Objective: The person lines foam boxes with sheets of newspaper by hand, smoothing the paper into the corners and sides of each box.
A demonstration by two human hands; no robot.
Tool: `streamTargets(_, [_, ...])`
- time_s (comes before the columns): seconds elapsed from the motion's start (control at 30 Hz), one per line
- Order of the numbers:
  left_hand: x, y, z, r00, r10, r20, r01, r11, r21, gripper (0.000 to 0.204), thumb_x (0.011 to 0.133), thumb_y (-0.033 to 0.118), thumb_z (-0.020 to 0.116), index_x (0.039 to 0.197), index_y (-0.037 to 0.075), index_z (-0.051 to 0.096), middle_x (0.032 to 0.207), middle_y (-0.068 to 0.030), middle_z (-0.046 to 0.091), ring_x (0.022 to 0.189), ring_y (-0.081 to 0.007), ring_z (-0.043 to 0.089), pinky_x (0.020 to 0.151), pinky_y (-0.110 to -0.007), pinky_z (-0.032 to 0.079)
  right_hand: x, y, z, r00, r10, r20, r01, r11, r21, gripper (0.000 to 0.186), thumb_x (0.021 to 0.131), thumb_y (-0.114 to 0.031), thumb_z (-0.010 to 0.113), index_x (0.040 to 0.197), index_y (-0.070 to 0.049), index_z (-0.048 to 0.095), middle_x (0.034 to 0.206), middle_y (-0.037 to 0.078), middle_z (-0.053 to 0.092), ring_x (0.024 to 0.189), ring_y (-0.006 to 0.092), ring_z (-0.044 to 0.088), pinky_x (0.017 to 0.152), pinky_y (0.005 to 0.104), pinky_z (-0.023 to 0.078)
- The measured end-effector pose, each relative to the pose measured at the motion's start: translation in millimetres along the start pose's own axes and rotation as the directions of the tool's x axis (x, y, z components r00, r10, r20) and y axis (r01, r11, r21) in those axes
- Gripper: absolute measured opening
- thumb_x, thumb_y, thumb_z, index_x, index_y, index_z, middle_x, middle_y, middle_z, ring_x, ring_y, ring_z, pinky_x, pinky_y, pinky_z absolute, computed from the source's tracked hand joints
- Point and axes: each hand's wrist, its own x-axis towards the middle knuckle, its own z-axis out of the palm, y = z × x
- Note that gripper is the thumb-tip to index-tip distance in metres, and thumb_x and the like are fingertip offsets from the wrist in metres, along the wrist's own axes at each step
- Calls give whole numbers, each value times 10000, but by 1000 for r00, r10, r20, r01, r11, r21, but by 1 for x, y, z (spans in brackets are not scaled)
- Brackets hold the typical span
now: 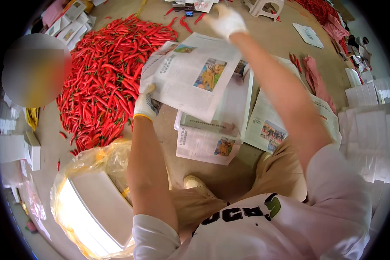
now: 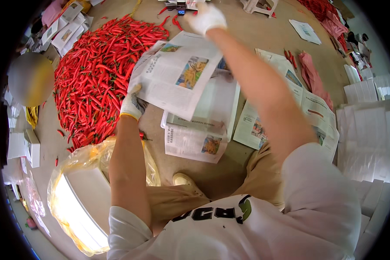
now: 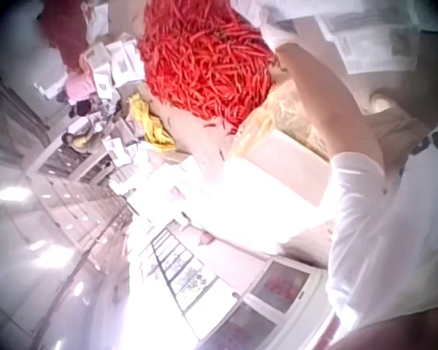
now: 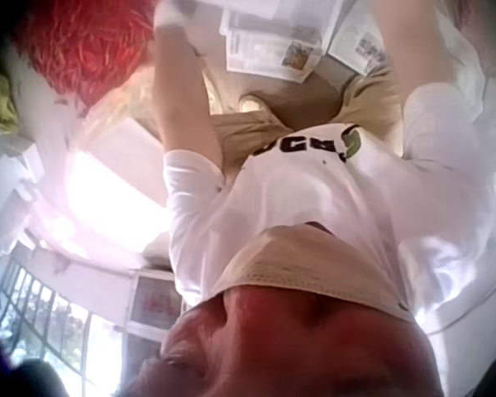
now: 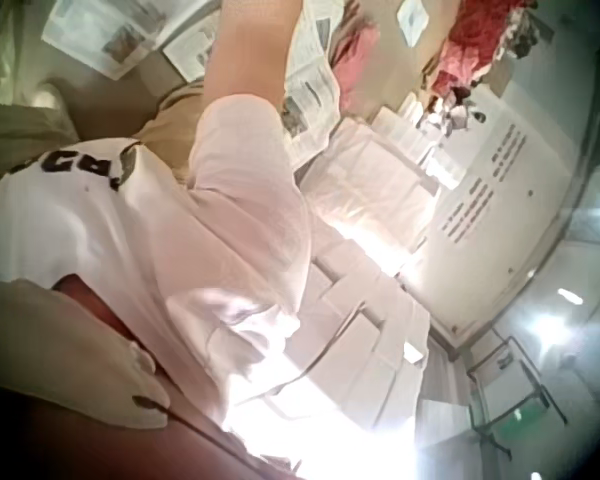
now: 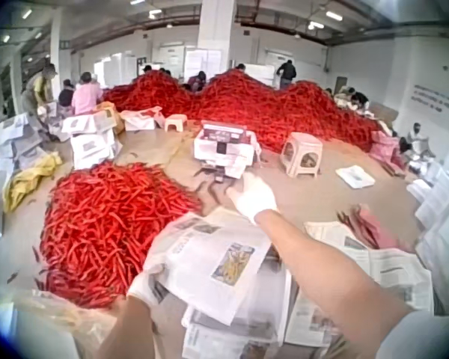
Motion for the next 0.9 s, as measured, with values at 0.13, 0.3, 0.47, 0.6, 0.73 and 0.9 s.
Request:
streamTargets(0.13, [3, -29, -2, 955, -255, -152, 268, 961, 72, 360, 982, 94, 730, 1330, 50, 650, 1250, -106, 720, 1124, -304, 699, 1025, -428, 592, -139, 47, 74, 929, 359, -88, -328, 910, 255, 822, 878, -515, 754, 1473, 17, 557, 1384, 323, 640, 1352, 473, 574, 1119, 503, 490])
streamTargets(0.3, [-11, -26, -49, 931, -351, -99, 354, 935, 9, 356, 1000, 115, 708, 1336, 22, 638, 1239, -145, 714, 1146, -327, 690, 1074, -460, 583, -251, 24, 97, 494, 825, 273, -868, 453, 201, 859, 864, -511, 806, 1495, 8, 541, 1550, 278, 537, 1393, 431, 559, 1146, 469, 469])
streamTargets(0.47, [-7, -26, -45, 935, -354, -9, 352, 934, -64, 445, 1000, 141, 723, 1404, 1, 596, 1369, -175, 674, 1231, -362, 659, 1123, -478, 548, -269, 41, 122, 22, 734, 679, -876, -313, 367, 810, 882, -470, 831, 1506, -37, 550, 1545, 202, 562, 1365, 366, 586, 1109, 445, 490])
streamTargets(0.6, [-3, -49, 5, 955, -296, -8, 295, 953, -76, 541, 996, 203, 757, 1465, 16, 563, 1467, -184, 627, 1320, -389, 611, 1171, -520, 502, -255, 92, 132, 285, 617, 734, -821, -239, 519, 658, 920, -370, 819, 1456, -65, 588, 1403, 127, 665, 1249, 302, 636, 1080, 464, 496])
streamTargets(0.73, [-20, -15, -9, 983, -142, -120, 111, 965, -238, 626, 1037, 513, 661, 1467, 62, 593, 1491, -145, 625, 1340, -388, 597, 1160, -556, 487, -250, 92, 110, 442, 468, 765, -862, -14, 507, 459, 944, -250, 795, 1351, -79, 668, 1260, 70, 716, 1055, 206, 653, 872, 392, 520])
streamTargets(0.9, [-2, -1, -17, 982, -23, -186, -17, 977, -210, 563, 1028, 480, 685, 1429, 89, 636, 1400, -126, 691, 1286, -351, 641, 1149, -523, 495, -261, 110, 101, 455, 568, 686, -889, 338, 310, 464, 902, -248, 819, 1288, -18, 706, 1226, 132, 741, 1087, 256, 677, 925, 400, 521])
